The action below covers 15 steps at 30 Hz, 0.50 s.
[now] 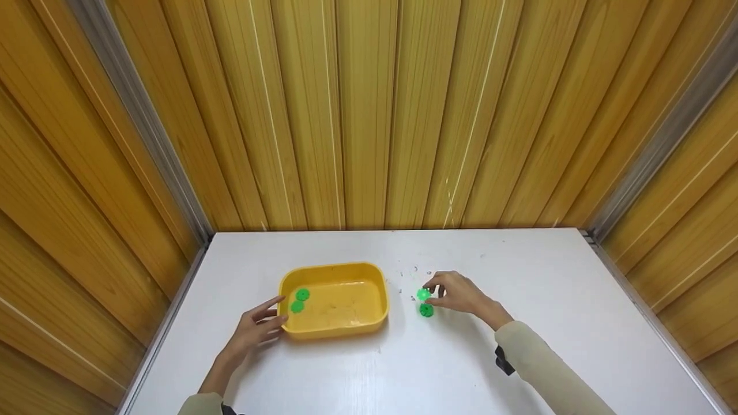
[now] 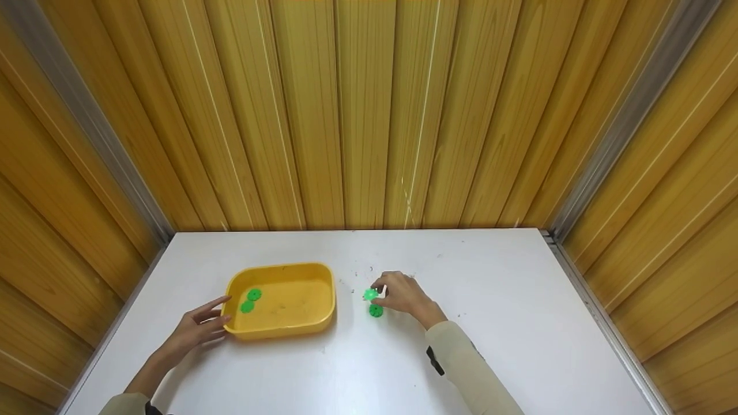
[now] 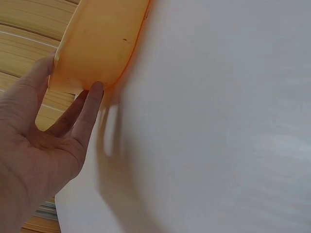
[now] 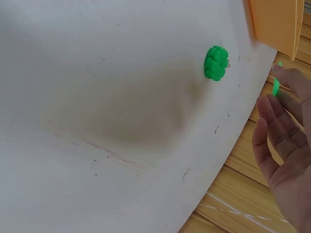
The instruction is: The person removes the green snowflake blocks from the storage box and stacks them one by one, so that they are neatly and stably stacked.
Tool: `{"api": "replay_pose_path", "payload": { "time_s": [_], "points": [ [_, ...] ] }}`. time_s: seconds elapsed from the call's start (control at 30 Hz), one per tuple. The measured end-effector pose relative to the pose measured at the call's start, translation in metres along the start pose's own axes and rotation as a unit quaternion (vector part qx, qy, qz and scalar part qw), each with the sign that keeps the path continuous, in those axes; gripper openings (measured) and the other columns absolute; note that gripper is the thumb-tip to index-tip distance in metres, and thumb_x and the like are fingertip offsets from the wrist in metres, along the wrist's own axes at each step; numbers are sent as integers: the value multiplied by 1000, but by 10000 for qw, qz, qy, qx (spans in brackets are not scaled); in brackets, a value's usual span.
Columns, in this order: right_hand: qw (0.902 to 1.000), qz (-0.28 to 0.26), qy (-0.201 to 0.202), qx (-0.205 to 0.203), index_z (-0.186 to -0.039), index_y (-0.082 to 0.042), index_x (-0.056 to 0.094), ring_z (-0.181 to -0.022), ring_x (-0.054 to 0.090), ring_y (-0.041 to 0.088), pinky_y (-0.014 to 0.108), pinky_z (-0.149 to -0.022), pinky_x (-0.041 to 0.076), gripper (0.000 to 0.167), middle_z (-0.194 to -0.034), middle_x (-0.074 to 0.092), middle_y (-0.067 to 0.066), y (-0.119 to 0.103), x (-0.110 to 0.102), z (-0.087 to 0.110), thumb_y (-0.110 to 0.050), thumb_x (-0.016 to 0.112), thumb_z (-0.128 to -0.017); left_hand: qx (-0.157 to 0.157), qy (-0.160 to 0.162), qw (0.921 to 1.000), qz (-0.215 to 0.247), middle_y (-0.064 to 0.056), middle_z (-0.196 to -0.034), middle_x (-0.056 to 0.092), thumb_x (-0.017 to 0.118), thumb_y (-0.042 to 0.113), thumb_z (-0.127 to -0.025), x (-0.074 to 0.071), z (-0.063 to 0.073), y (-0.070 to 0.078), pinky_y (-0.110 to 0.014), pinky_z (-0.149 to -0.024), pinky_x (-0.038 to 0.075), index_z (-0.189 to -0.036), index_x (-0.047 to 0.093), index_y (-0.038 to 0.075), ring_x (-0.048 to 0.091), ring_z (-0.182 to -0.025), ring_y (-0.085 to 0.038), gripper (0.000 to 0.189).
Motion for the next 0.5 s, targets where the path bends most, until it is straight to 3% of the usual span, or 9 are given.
{"api": "replay_pose_path", "payload": {
  "time_s": [0.23,0.5],
  "points": [
    [9999,82,29,-113,-108,-2,78,-75,68,13,21,-66,56,27,-95,75,7,10,10,8,-19,81,-88,17,-43,10000,-23,-23,-134,56,75,23,-94,0,1,1,-40,-95,63,-149,54,16,68,-107,-23,59],
    [10000,-41,-53,14,-111,0,78,-77,68,15,18,-64,55,27,-98,74,10,18,21,15,-14,80,-88,36,42,10000,-61,-22,-132,59,75,22,-94,0,2,1,-40,-94,64,-148,55,15,69,-104,-22,58]
  ]
}}
Point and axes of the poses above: each hand's wrist, its own z-axis away from the middle knuckle, its own x-axis out of the palm, y = z × x, the point moved 6 cm from there along -z, towards the middle knuckle
